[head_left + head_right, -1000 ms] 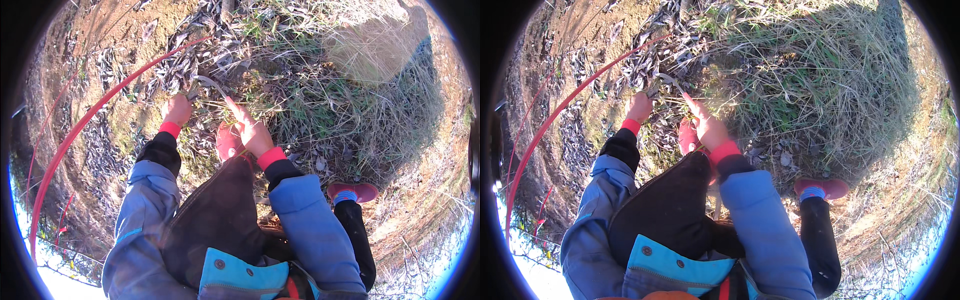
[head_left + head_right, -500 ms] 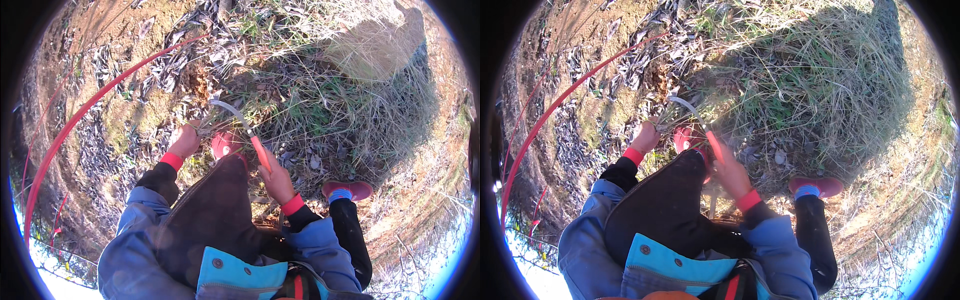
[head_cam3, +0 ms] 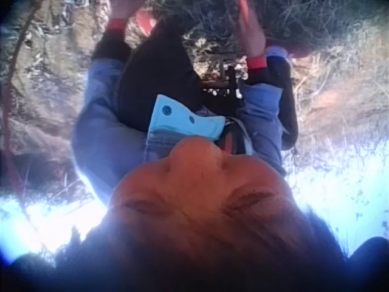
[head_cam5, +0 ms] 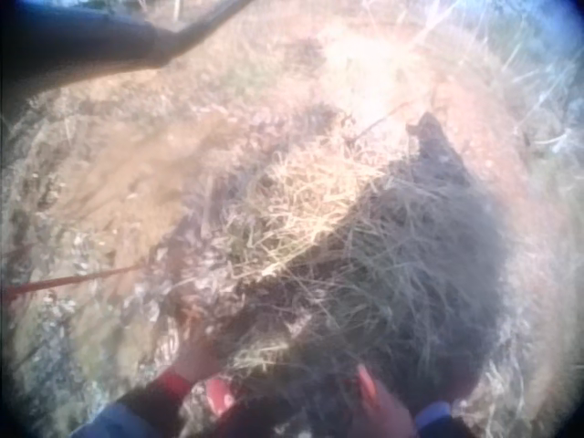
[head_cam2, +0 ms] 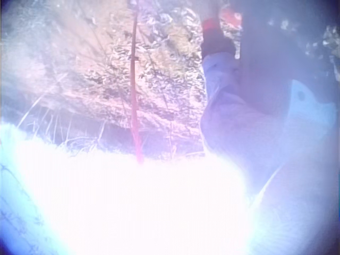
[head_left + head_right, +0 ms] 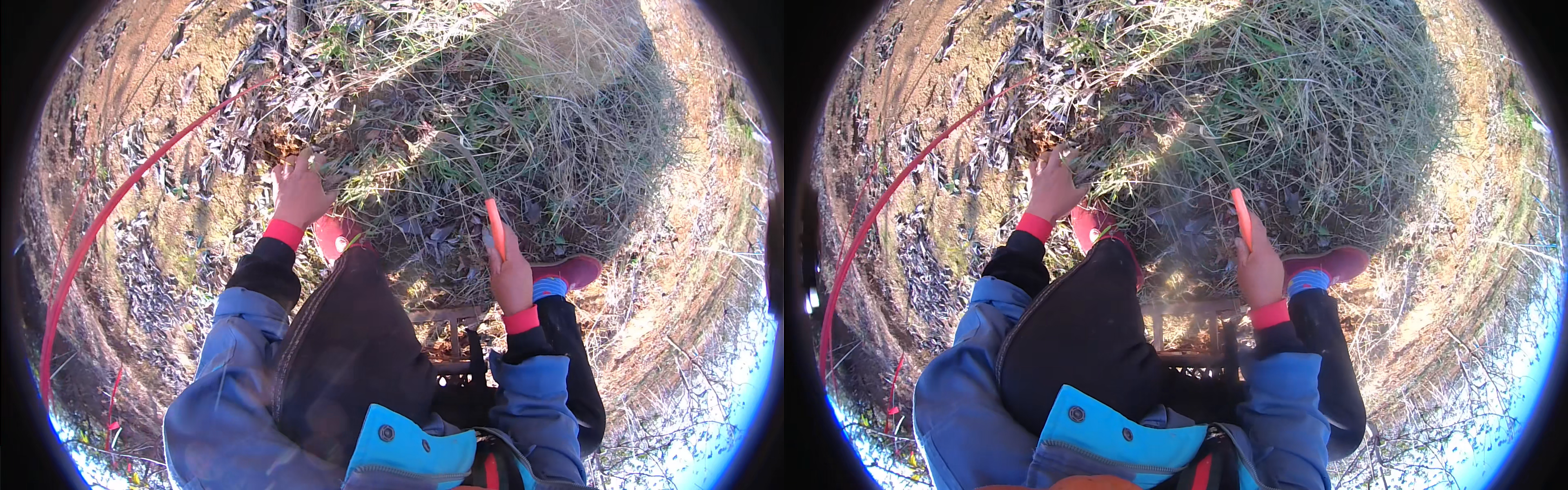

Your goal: The person uses a small sickle to cut dry grass and weeds on the ground. They gather the cut material by hand and move it aside, repeating the process across a small area.

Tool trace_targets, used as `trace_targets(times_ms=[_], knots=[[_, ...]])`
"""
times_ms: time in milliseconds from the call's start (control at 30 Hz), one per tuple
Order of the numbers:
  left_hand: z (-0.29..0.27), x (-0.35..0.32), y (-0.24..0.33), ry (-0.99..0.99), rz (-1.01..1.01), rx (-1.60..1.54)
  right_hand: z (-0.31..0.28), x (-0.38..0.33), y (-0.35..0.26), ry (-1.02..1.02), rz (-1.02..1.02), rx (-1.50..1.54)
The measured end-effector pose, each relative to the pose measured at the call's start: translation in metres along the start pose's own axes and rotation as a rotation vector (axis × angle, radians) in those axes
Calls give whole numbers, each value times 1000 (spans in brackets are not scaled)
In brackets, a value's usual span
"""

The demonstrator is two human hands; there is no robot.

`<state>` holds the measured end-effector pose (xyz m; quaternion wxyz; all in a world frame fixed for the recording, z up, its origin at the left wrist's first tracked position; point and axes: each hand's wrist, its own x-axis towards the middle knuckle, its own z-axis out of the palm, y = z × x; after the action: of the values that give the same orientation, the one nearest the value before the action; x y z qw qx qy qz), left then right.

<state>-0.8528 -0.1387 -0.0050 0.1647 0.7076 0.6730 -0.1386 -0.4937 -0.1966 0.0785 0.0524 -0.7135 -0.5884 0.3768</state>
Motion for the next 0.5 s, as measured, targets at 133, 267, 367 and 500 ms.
trace_targets(times_ms=[133,267,367,500], knots=[[18,30,30,-182,-95,-406,17,-7,7,-45,2,-129],[36,37,30,-234,-262,-434,27,1,0,-135,11,-220],[26,32,13,-367,-302,-517,26,7,-1,-174,77,-254],[-2,11,4,148,-399,-547,28,14,2,-194,114,-215]])
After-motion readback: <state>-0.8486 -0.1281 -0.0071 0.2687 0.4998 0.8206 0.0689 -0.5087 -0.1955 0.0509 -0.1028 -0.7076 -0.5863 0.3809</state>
